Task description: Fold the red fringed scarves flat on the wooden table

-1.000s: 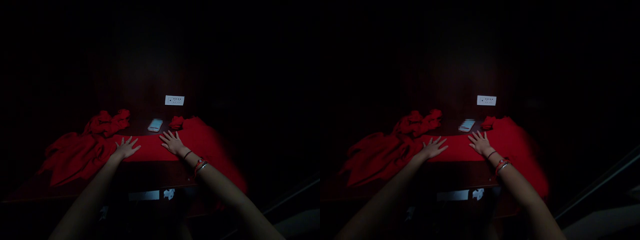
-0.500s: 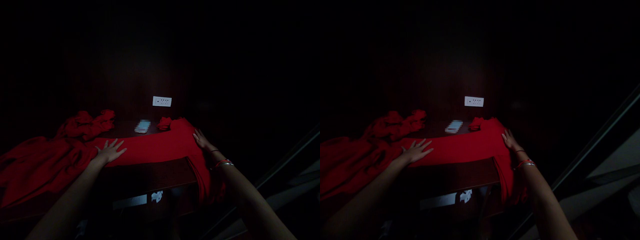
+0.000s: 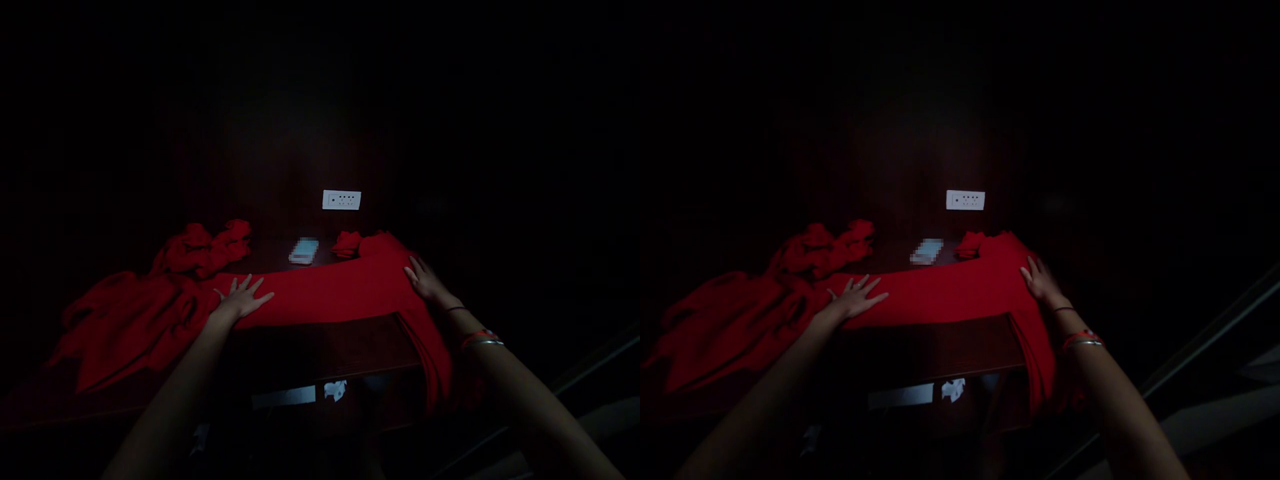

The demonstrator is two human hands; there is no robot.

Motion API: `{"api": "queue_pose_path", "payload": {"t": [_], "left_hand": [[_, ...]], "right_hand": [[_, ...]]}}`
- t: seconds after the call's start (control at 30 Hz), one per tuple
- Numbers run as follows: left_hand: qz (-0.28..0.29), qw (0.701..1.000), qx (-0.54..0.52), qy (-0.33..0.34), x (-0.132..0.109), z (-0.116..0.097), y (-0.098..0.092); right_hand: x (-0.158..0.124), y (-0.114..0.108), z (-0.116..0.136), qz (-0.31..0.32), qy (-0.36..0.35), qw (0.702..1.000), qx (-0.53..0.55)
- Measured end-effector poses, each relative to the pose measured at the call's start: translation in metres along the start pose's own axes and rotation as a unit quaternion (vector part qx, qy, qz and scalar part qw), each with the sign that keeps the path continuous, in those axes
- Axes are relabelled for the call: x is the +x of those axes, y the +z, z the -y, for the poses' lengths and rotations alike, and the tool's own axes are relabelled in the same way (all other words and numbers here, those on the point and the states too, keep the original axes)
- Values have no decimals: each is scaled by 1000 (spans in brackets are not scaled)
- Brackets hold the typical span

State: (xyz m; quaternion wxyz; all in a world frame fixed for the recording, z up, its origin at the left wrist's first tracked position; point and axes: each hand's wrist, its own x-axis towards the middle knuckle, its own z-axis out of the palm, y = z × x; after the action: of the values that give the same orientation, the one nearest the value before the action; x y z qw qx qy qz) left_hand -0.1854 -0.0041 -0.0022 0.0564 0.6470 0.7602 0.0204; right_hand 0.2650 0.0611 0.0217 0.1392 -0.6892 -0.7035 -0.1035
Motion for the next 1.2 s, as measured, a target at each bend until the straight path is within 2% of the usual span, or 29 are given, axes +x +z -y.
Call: {"api": "queue_pose_path", "payload": {"t": [0.13, 0.33, 0.43, 0.53, 0.6, 0.7, 0.87, 0.93, 1.0, 1.1, 1.2], "left_hand": [[11, 1000, -14, -26, 5, 9, -2], [4, 999, -3, -35, 6, 15, -1], [-35, 999, 15, -14, 5, 5, 2], [-70, 995, 29, 59, 2, -18, 6], [-49, 993, 26, 100, -1, -33, 9], [-3, 994, 16, 106, -3, -45, 12], [-14, 993, 16, 116, -3, -46, 14], [-33, 988, 18, 147, -3, -50, 15], [-43, 983, 15, 179, -2, -55, 16], [-28, 982, 1, 187, -1, -58, 16], [-17, 983, -21, 180, -3, -54, 14]], "right_hand": [[-19, -5, -7, -32, 43, 998, 11], [-40, -16, -1, 37, 101, 992, 63], [-42, -23, 8, 0, 106, 994, 34], [-41, -26, 16, -17, 93, 995, 9], [-45, -26, 18, 6, 98, 995, 10], [-60, -26, 17, 34, 124, 992, 13], [-82, -39, 34, 23, 171, 985, -8], [-79, -46, 52, 2, 143, 989, -25], [-69, -49, 76, -9, 76, 996, -37], [-51, -41, 118, 7, -77, 996, -36], [-39, -19, 159, 57, -227, 972, 3]]}}
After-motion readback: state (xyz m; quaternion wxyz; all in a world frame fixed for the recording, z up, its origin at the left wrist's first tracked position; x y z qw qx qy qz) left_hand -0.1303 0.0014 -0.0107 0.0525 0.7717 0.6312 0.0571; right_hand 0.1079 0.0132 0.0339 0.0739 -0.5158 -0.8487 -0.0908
